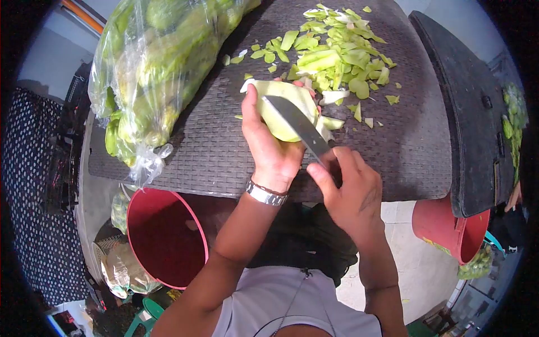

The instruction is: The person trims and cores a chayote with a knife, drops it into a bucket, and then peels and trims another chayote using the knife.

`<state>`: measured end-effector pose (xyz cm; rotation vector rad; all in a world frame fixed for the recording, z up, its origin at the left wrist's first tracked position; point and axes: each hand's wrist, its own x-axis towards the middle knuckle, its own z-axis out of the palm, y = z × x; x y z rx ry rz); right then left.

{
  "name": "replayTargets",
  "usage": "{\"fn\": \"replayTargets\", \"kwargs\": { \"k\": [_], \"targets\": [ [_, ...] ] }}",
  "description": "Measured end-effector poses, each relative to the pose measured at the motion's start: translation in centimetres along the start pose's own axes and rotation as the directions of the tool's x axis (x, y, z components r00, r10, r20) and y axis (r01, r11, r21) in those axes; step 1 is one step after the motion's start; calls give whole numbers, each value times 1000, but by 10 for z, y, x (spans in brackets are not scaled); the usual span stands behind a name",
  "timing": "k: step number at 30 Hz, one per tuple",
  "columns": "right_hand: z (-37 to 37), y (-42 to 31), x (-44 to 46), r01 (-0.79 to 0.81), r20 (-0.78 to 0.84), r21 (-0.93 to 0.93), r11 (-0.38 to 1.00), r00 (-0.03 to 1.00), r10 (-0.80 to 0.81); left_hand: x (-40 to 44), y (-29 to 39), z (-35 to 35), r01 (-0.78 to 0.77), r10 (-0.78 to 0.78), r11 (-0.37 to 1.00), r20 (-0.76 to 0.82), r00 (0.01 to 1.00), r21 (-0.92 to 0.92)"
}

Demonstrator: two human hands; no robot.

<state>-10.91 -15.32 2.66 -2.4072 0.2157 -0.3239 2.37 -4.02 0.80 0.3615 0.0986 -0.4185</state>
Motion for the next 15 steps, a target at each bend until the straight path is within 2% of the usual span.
{"fn": "replayTargets", "kwargs": {
  "k": [3, 8, 11, 15],
  "targets": [
    [-4, -12, -2, 42, 42, -27, 999, 998, -40, 2, 1, -6, -1, 4, 999, 74, 997, -46],
    [-3, -18, 1, 100, 27, -106, 989, 995, -98, -1, 1, -1, -27, 28, 999, 61, 998, -23],
    [-4, -14, 3, 76, 98, -29, 997, 992, -73, -1, 1, -2, -41, 41, 999, 79, 996, -6],
    [-6, -16, 2, 76, 117, -34, 997, 991, -72, 1, 0, -5, -64, 64, 998, 101, 993, -9]
  ]
}}
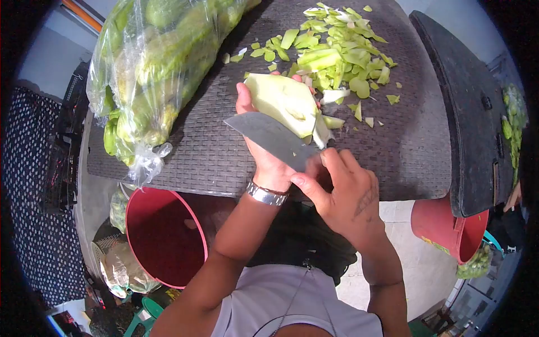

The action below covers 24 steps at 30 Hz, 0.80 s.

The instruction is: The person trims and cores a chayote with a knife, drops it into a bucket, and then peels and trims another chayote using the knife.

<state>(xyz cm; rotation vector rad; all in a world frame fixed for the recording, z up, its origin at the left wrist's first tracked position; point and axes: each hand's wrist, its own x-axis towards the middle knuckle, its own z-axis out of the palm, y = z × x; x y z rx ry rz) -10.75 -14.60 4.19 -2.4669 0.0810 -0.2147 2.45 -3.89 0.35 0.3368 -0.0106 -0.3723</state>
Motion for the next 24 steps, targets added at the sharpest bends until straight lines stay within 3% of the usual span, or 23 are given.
{"fn": "replayTargets", "kwargs": {
  "k": [5, 8, 14, 18, 21, 23, 24],
  "targets": [
    [-1, 3, 6, 16, -99, -119, 993, 995, -28, -3, -2, 5, 39, -38, 999, 19, 999, -36],
    [-5, 3, 7, 23, -45, -3, 1000, 999, -23, -4, -2, 6, 41, -40, 998, 36, 999, -44],
    [-7, 9, 13, -54, -91, -88, 995, 995, 46, -11, -2, 12, 4, -4, 1000, -3, 1000, 25],
    [-11, 9, 13, -74, -62, -11, 997, 995, 73, -14, -4, 25, -24, 31, 997, -93, 995, 78],
    [-10, 8, 12, -76, -78, 57, 995, 994, 80, -12, -2, 16, 4, -3, 1000, -15, 1000, 24],
    [-11, 10, 11, -84, -81, 154, 984, 992, 97, -12, -1, 17, -4, 9, 998, -79, 997, 64],
    [-17, 11, 12, -183, 24, 227, 957, 983, 182, -12, 0, 19, -6, 15, 996, -110, 994, 84]
  ]
}}
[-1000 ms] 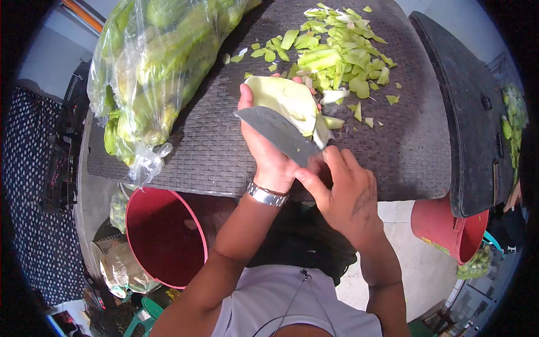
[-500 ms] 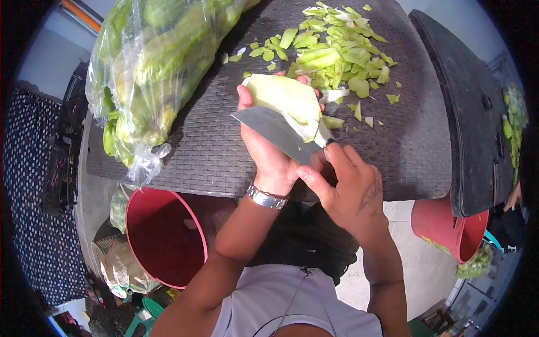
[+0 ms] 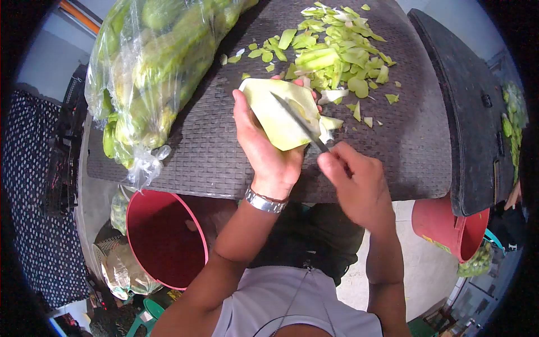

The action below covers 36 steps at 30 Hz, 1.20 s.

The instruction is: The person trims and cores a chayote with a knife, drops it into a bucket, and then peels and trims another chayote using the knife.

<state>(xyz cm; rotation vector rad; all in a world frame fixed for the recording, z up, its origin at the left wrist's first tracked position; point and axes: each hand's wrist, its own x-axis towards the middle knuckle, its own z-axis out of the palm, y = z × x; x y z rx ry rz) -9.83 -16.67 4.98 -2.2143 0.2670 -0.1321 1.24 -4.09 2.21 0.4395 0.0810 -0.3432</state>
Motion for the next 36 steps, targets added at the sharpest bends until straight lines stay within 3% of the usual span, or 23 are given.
{"fn": "replayTargets", "kwargs": {
  "k": [2, 5, 8, 11, 14, 17, 18, 21, 32, 33, 34, 35, 36],
  "targets": [
    [-16, -6, 6, -213, 189, 124, 969, 964, 188, 1, 0, -1, -2, 3, 999, -28, 1000, 32],
    [-18, -6, 6, -155, 166, 88, 984, 976, 139, 3, 0, 0, 23, -21, 998, -48, 999, 53],
    [-14, -4, 4, -213, 164, 153, 965, 968, 187, 5, 2, -1, 44, -41, 995, -34, 999, 88],
    [5, 8, 0, 107, -48, -162, 981, 992, -117, 6, 0, -1, 50, -47, 997, -49, 998, 66],
    [8, -1, -3, 116, -25, -390, 913, 990, -137, 5, 0, -7, 59, -59, 998, -12, 998, 26],
    [9, -2, -10, 174, 19, -349, 921, 984, -179, 6, -4, -15, 68, -67, 998, 69, 995, -16],
    [10, -3, -9, 161, -5, -363, 918, 985, -175, 4, -5, -16, 88, -88, 996, 31, 996, -9],
    [12, -4, -8, 125, -50, -391, 912, 986, -156, -1, -9, -13, -46, 52, 994, -56, 997, 102],
    [12, 4, -2, 96, -104, -314, 944, 985, -135, -13, -7, 7, -11, 11, 1000, -82, 997, -1],
    [14, 7, 0, 119, -109, -268, 956, 982, -153, -17, -8, 8, -5, 4, 1000, -86, 996, -14],
    [16, 11, 2, 143, -115, -222, 965, 978, -171, -21, -9, 4, -3, 4, 999, 27, 1000, -42],
    [16, 14, 4, 165, -123, -177, 970, 974, -188, -24, -14, 1, -51, 49, 996, 25, 998, 67],
    [12, 15, 6, 97, -66, -43, 994, 993, -100, -25, -20, -2, -98, 94, 980, 31, 995, 174]
  ]
}}
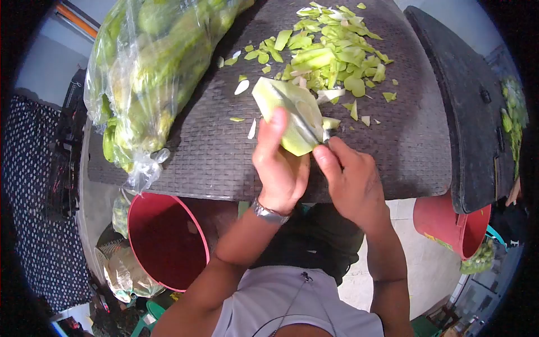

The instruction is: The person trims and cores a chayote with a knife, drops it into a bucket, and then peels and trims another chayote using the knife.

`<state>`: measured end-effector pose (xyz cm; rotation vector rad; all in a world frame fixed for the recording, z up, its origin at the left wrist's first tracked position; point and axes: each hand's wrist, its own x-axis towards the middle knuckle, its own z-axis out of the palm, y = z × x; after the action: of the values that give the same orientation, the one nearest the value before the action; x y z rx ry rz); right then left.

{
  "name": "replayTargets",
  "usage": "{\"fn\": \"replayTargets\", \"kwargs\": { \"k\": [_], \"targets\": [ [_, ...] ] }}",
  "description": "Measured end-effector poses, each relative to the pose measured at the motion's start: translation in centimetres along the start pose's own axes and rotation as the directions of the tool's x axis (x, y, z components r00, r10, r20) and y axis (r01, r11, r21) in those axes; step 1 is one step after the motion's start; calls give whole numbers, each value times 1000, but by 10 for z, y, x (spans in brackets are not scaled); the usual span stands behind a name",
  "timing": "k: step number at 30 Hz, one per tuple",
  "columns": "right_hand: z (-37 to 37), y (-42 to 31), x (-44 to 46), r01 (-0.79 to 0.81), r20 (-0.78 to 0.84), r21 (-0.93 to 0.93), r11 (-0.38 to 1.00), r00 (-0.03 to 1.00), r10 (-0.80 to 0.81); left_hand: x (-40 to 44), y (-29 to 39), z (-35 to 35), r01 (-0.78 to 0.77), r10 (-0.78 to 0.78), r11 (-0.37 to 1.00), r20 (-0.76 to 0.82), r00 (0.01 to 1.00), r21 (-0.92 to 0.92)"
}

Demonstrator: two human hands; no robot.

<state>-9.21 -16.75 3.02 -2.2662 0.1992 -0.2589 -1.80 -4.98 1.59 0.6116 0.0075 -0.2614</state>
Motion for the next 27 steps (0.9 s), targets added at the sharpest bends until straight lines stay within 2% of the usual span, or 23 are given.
{"fn": "replayTargets", "kwargs": {
  "k": [1, 2, 5, 6, 9, 13, 14, 17, 20, 23, 27],
  "targets": [
    [-4, 1, 2, -88, 74, 125, 988, 994, 79, -1, -4, -3, -45, 45, 993, 0, 999, 111],
    [-8, 2, 4, -183, 160, 243, 953, 976, 147, -2, -2, -5, -80, 66, 972, 69, 995, 219],
    [-27, 11, 14, -562, 541, 449, 695, 790, 289, -1, 1, -2, -31, 26, 990, 43, 999, 135],
    [-30, 7, 14, -570, 560, 503, 650, 788, 257, 0, 1, -2, -22, 21, 998, 15, 1000, 58],
    [-37, 20, 13, -543, 500, 616, 570, 829, 250, 8, 11, -4, 52, -55, 997, -65, 996, -60],
    [-43, 21, 7, -471, 373, 549, 691, 878, 301, 15, 23, 0, 127, -132, 989, -57, 990, -82],
    [-44, 20, 4, -486, 391, 562, 669, 869, 303, 20, 24, -3, 145, -151, 982, -42, 988, -118],
    [-42, -1, -6, -431, 268, 409, 805, 899, 345, 20, 25, 0, 147, -157, 983, -94, 983, -107],
    [-44, -4, -13, -397, 208, 448, 801, 918, 338, 22, 27, -1, 119, -122, 992, -74, 990, -39],
    [-40, -4, -12, -377, 192, 459, 804, 926, 325, 25, 25, -6, 133, -139, 984, -44, 989, -119],
    [-29, -8, -5, -369, 160, 427, 825, 929, 333, 21, 22, 1, 101, -106, 992, -68, 992, -81]
  ]
}}
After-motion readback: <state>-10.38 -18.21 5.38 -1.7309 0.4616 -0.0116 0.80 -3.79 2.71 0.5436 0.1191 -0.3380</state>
